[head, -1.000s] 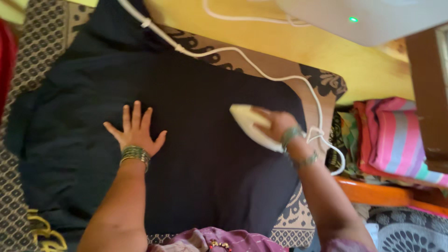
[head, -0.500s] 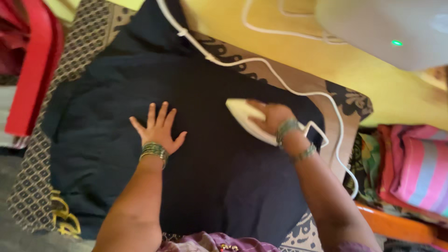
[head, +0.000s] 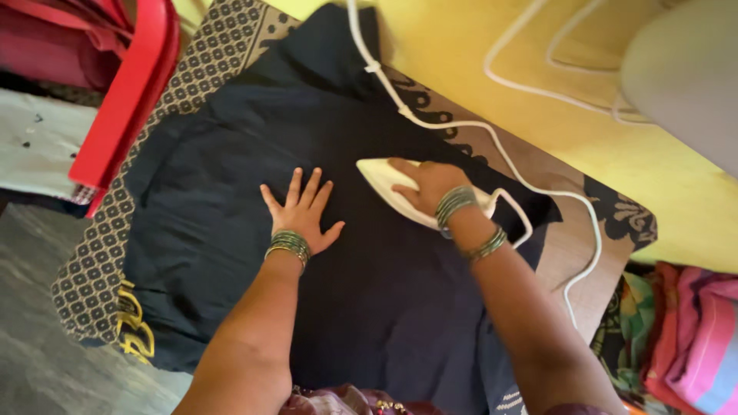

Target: The person irons a black shirt laid flat on a patterned ironing board. They use a white electric iron to smooth the front and back panels, periodically lifting and repositioning the shirt to access different areas. The person's hands remain visible throughout, guiding the iron and adjusting the fabric.

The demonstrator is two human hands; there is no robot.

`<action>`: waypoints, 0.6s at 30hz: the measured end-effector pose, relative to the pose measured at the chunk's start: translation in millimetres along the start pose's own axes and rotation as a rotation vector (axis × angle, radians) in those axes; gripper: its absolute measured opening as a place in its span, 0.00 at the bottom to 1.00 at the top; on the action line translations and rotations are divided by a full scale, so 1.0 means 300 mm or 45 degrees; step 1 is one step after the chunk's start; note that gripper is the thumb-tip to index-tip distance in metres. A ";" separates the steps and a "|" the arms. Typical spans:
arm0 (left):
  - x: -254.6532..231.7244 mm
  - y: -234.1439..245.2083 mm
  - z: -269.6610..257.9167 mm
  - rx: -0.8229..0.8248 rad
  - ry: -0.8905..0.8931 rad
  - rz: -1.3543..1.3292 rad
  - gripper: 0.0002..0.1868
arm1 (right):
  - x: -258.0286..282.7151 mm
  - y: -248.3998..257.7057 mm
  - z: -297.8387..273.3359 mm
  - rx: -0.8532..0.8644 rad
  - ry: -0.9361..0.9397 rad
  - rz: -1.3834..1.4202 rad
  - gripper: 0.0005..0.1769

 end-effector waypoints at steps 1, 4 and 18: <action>0.000 0.000 -0.008 0.009 0.008 -0.007 0.47 | 0.027 -0.022 0.008 -0.023 -0.001 -0.031 0.32; 0.003 0.020 0.002 0.015 -0.005 -0.014 0.47 | 0.059 -0.009 0.100 -0.221 -0.089 -0.125 0.32; 0.018 -0.057 -0.003 -0.170 -0.142 -0.173 0.38 | 0.269 0.039 0.371 -0.328 -0.033 -0.106 0.31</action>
Point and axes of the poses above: each hand's wrist, its own z-axis towards the middle knuckle, its own y-axis out of the back of the hand, x = y × z, the point moved 1 cm from there along z, towards the middle knuckle, and after that the axes turned 14 degrees about z, right-handed, at the moved point
